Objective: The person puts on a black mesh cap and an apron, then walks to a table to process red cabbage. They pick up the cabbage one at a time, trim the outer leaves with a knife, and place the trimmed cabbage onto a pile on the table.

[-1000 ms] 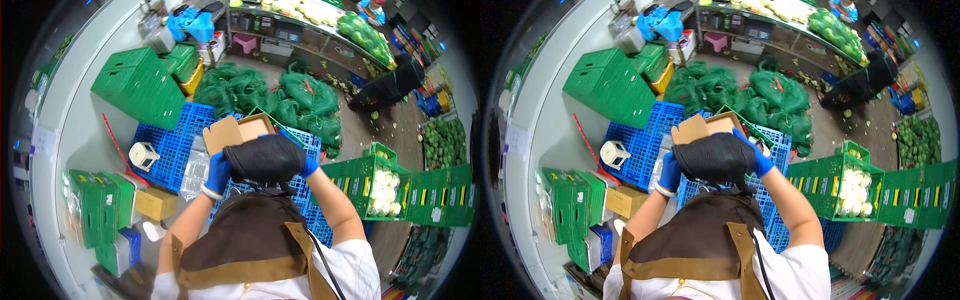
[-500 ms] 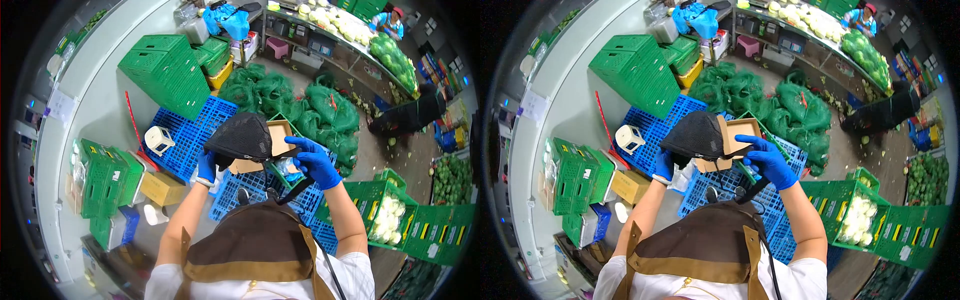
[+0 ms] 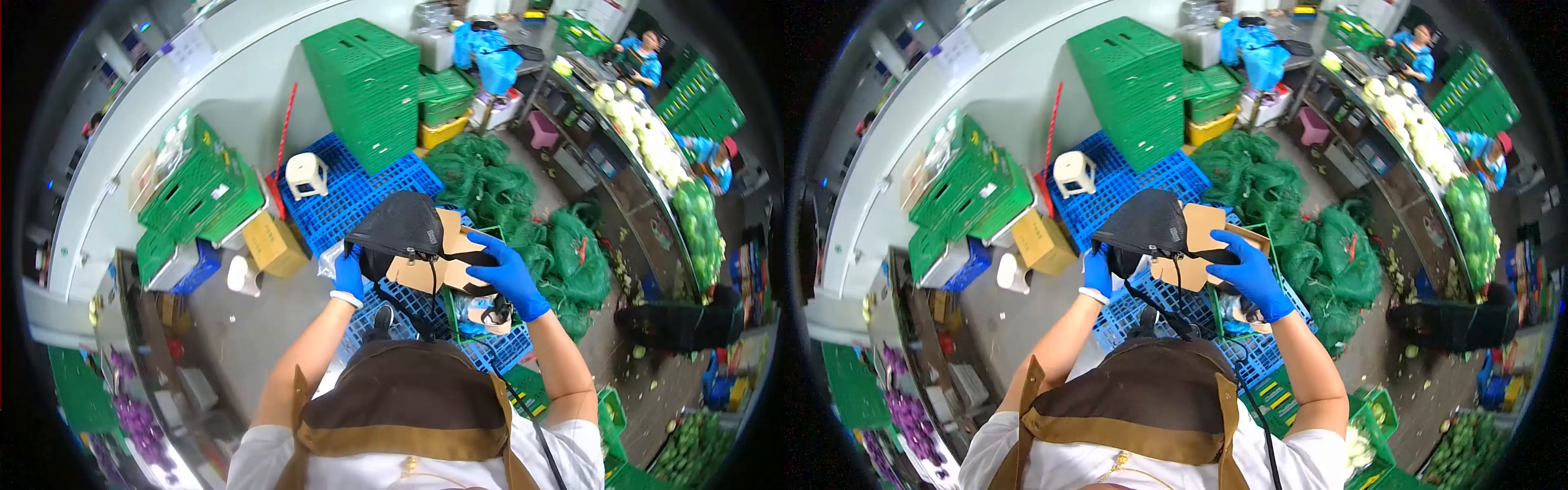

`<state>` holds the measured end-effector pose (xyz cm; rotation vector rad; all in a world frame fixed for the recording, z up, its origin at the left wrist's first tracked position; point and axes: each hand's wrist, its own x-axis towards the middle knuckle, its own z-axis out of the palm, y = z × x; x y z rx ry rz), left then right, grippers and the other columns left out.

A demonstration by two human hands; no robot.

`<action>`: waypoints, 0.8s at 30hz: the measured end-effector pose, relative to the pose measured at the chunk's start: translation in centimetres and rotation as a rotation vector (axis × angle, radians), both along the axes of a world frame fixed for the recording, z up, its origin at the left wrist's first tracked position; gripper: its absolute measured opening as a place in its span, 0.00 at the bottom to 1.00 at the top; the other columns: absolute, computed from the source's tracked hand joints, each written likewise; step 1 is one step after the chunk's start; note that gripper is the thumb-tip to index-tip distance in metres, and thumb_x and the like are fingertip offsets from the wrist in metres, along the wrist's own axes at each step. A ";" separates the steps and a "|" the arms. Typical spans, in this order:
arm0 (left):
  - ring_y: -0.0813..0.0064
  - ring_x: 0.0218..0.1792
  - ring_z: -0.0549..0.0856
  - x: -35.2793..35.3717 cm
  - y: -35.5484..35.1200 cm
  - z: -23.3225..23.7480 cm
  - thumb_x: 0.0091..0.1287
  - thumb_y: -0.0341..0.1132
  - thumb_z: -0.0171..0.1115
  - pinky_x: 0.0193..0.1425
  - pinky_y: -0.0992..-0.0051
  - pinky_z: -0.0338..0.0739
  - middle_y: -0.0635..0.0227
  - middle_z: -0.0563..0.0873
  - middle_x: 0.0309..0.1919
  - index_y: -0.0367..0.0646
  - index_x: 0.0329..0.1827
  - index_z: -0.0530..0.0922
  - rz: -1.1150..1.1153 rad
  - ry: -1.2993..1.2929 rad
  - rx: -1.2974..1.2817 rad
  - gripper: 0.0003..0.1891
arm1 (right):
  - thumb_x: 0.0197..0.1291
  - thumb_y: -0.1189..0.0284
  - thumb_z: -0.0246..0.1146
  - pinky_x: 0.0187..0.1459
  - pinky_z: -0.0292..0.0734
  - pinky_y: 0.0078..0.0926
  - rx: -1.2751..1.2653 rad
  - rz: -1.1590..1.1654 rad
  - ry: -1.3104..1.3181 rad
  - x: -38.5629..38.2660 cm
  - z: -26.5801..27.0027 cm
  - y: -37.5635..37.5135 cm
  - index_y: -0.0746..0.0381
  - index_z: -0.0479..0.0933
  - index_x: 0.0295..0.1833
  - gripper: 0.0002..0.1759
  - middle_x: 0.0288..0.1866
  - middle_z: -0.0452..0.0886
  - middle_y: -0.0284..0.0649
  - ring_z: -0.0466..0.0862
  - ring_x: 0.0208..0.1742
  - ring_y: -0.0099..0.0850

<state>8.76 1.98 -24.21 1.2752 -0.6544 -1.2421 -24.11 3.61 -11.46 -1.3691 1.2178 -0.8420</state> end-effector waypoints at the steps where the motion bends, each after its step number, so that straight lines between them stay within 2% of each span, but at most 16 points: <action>1: 0.74 0.49 0.83 0.4 0.1 -0.3 0.76 0.44 0.60 0.58 0.70 0.76 0.64 0.87 0.51 0.34 0.61 0.80 0.052 -0.012 0.004 0.22 | 0.56 0.77 0.73 0.55 0.82 0.29 0.139 0.024 -0.026 0.3 -0.1 0.0 0.62 0.72 0.69 0.34 0.56 0.83 0.40 0.84 0.54 0.26; 3: 0.74 0.48 0.83 1.2 0.7 -0.8 0.76 0.39 0.60 0.56 0.70 0.77 0.64 0.88 0.50 0.35 0.59 0.81 0.104 -0.110 -0.037 0.18 | 0.51 0.59 0.78 0.59 0.79 0.32 -0.021 0.130 0.316 0.9 -1.9 -0.6 0.59 0.75 0.67 0.38 0.59 0.84 0.46 0.85 0.57 0.34; 4: 0.74 0.47 0.83 1.4 1.1 -1.0 0.75 0.36 0.60 0.55 0.70 0.77 0.64 0.88 0.49 0.35 0.58 0.82 0.126 -0.157 -0.052 0.16 | 0.50 0.55 0.78 0.57 0.80 0.34 -0.115 0.164 0.435 1.2 -2.4 -0.6 0.60 0.76 0.66 0.39 0.57 0.85 0.49 0.86 0.57 0.38; 5: 0.74 0.46 0.83 1.8 1.3 -1.2 0.75 0.35 0.60 0.54 0.71 0.77 0.64 0.88 0.48 0.36 0.57 0.83 0.156 -0.216 -0.030 0.15 | 0.50 0.53 0.78 0.56 0.81 0.35 -0.069 0.199 0.471 1.6 -2.8 -0.5 0.60 0.76 0.65 0.39 0.54 0.86 0.47 0.87 0.54 0.40; 7: 0.74 0.44 0.83 2.0 2.2 -0.4 0.74 0.31 0.60 0.52 0.71 0.77 0.64 0.88 0.45 0.36 0.55 0.84 0.212 -0.334 0.022 0.12 | 0.49 0.50 0.77 0.53 0.81 0.35 -0.148 0.244 0.504 2.5 -5.6 -0.7 0.61 0.80 0.59 0.36 0.49 0.88 0.46 0.88 0.49 0.41; 8: 0.75 0.44 0.83 1.6 2.8 0.4 0.72 0.30 0.60 0.51 0.72 0.77 0.63 0.88 0.43 0.35 0.53 0.84 0.245 -0.304 -0.029 0.12 | 0.49 0.49 0.77 0.52 0.82 0.36 -0.121 0.276 0.477 3.0 -7.2 -0.7 0.61 0.81 0.56 0.34 0.47 0.88 0.46 0.88 0.48 0.41; 10: 0.75 0.44 0.83 2.0 3.7 1.0 0.72 0.29 0.60 0.51 0.71 0.78 0.62 0.89 0.42 0.33 0.52 0.84 0.256 -0.419 -0.057 0.12 | 0.49 0.48 0.76 0.49 0.82 0.36 -0.072 0.332 0.427 4.1 -8.6 -0.7 0.62 0.84 0.49 0.31 0.44 0.88 0.46 0.88 0.46 0.41; 11: 0.76 0.44 0.84 2.2 4.1 1.4 0.71 0.29 0.60 0.51 0.71 0.78 0.62 0.90 0.42 0.32 0.52 0.84 0.257 -0.477 -0.068 0.12 | 0.50 0.52 0.78 0.51 0.82 0.35 -0.086 0.394 0.490 4.6 -9.1 -0.4 0.64 0.85 0.48 0.29 0.44 0.89 0.44 0.89 0.46 0.38; 13: 0.73 0.44 0.86 2.6 4.6 3.0 0.70 0.28 0.60 0.51 0.70 0.79 0.60 0.90 0.42 0.34 0.52 0.85 0.223 -0.567 -0.039 0.12 | 0.49 0.53 0.79 0.50 0.82 0.34 -0.165 0.512 0.524 5.6 -9.8 -0.1 0.64 0.85 0.44 0.27 0.41 0.89 0.44 0.89 0.46 0.37; 14: 0.71 0.44 0.87 2.8 5.0 3.5 0.69 0.27 0.60 0.52 0.70 0.79 0.58 0.91 0.42 0.34 0.52 0.85 0.204 -0.611 -0.016 0.12 | 0.49 0.46 0.76 0.45 0.80 0.37 -0.249 0.513 0.447 6.1 -11.5 0.3 0.63 0.85 0.39 0.29 0.38 0.87 0.47 0.87 0.40 0.42; 17: 0.65 0.45 0.89 4.5 4.8 3.4 0.67 0.25 0.59 0.52 0.69 0.80 0.56 0.91 0.42 0.38 0.53 0.86 0.129 -0.750 -0.110 0.14 | 0.52 0.47 0.75 0.46 0.80 0.36 -0.128 0.542 0.222 7.8 -12.4 0.9 0.64 0.85 0.40 0.29 0.37 0.87 0.49 0.87 0.40 0.40; 18: 0.62 0.48 0.89 4.6 4.9 4.6 0.65 0.21 0.55 0.55 0.69 0.79 0.56 0.91 0.45 0.42 0.53 0.86 0.075 -0.756 -0.101 0.18 | 0.59 0.55 0.74 0.46 0.80 0.31 -0.012 0.489 -0.001 8.4 -12.4 1.2 0.66 0.85 0.40 0.22 0.36 0.87 0.40 0.85 0.39 0.30; 21: 0.64 0.52 0.87 5.4 4.5 6.6 0.63 0.17 0.53 0.59 0.70 0.78 0.58 0.90 0.49 0.44 0.54 0.87 -0.069 -0.728 -0.263 0.21 | 0.59 0.48 0.69 0.47 0.79 0.36 -0.030 0.539 0.196 8.5 -11.3 0.4 0.65 0.85 0.41 0.27 0.38 0.87 0.50 0.87 0.40 0.42; 22: 0.69 0.54 0.86 5.4 4.6 8.0 0.62 0.14 0.50 0.62 0.71 0.77 0.60 0.89 0.52 0.39 0.54 0.86 -0.157 -0.745 -0.281 0.23 | 0.62 0.51 0.65 0.47 0.80 0.40 -0.196 0.569 0.376 8.0 -10.1 -0.1 0.62 0.85 0.42 0.23 0.38 0.87 0.49 0.87 0.41 0.45; 23: 0.68 0.54 0.86 5.6 4.6 8.9 0.61 0.14 0.51 0.62 0.71 0.77 0.60 0.89 0.52 0.40 0.54 0.86 -0.212 -0.809 -0.337 0.23 | 0.62 0.55 0.63 0.47 0.79 0.44 -0.244 0.521 0.509 7.4 -8.7 -0.5 0.59 0.86 0.43 0.19 0.38 0.87 0.48 0.87 0.43 0.47; 24: 0.67 0.54 0.86 5.8 4.7 9.6 0.60 0.13 0.52 0.62 0.71 0.78 0.60 0.89 0.51 0.41 0.54 0.87 -0.268 -0.872 -0.391 0.23 | 0.63 0.56 0.62 0.48 0.80 0.44 -0.308 0.476 0.511 6.5 -9.5 -1.7 0.59 0.86 0.43 0.18 0.39 0.87 0.47 0.87 0.44 0.47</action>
